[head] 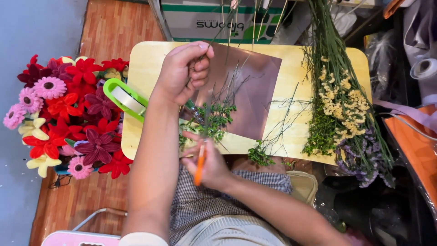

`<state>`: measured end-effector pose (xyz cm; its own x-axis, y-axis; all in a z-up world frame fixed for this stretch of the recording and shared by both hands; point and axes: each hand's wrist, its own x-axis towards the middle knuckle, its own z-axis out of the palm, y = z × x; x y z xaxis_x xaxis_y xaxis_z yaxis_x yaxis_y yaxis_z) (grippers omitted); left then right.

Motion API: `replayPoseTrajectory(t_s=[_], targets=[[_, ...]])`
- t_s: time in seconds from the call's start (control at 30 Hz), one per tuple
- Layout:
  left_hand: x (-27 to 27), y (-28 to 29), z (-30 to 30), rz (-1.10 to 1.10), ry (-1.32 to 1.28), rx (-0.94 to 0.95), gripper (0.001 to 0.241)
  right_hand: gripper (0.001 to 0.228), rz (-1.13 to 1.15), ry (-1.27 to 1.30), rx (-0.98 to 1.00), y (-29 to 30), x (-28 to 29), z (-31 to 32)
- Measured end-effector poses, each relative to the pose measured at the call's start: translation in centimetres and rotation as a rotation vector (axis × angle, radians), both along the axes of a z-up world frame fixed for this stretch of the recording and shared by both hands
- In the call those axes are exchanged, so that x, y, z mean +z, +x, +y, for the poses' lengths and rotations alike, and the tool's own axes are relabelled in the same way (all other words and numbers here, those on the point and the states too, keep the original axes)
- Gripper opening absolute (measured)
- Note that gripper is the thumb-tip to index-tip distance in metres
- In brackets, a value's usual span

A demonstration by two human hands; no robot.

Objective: The person arranges artificial flowers on a table, using scissors to trim stems and tape to secure them. They handle a large yellow flower and green foliage, cutting and positioning the pieces to create a floral arrangement.

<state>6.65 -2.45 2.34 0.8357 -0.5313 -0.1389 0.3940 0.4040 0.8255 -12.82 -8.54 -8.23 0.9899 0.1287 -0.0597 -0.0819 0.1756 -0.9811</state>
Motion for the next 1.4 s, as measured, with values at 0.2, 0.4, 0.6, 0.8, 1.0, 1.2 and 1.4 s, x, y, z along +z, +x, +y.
replayPoseTrajectory(t_s=[0.2,0.4,0.6,0.8,1.0,1.2,1.4], targets=[[0.7,-0.6,1.4,0.003,-0.035,-0.006,0.016,0.023,-0.27,-0.046,-0.191,1.9,-1.8,1.7],[4.4,-3.2,8.1,-0.245,0.105,0.307,0.014,0.031,0.15,0.67,-0.434,4.3,1.1,-6.5],[-3.0,-9.6,18.9,-0.409,0.37,0.855,0.02,0.007,0.384,0.625,-0.554,7.1,1.7,-14.5],[-16.9,-16.1,28.3,-0.404,0.632,1.042,0.019,0.019,0.336,0.484,-0.516,8.3,-1.5,-16.8],[-22.9,-19.8,29.9,-0.425,1.081,1.016,0.02,0.023,0.332,0.415,-0.409,8.3,1.2,-9.7],[-24.0,-22.5,27.1,-0.258,1.121,0.985,0.027,0.043,0.262,0.362,-0.198,7.8,2.9,3.2],[-28.8,-24.5,29.0,-0.173,1.319,0.663,0.033,0.046,0.279,0.323,0.05,8.1,0.4,12.3]])
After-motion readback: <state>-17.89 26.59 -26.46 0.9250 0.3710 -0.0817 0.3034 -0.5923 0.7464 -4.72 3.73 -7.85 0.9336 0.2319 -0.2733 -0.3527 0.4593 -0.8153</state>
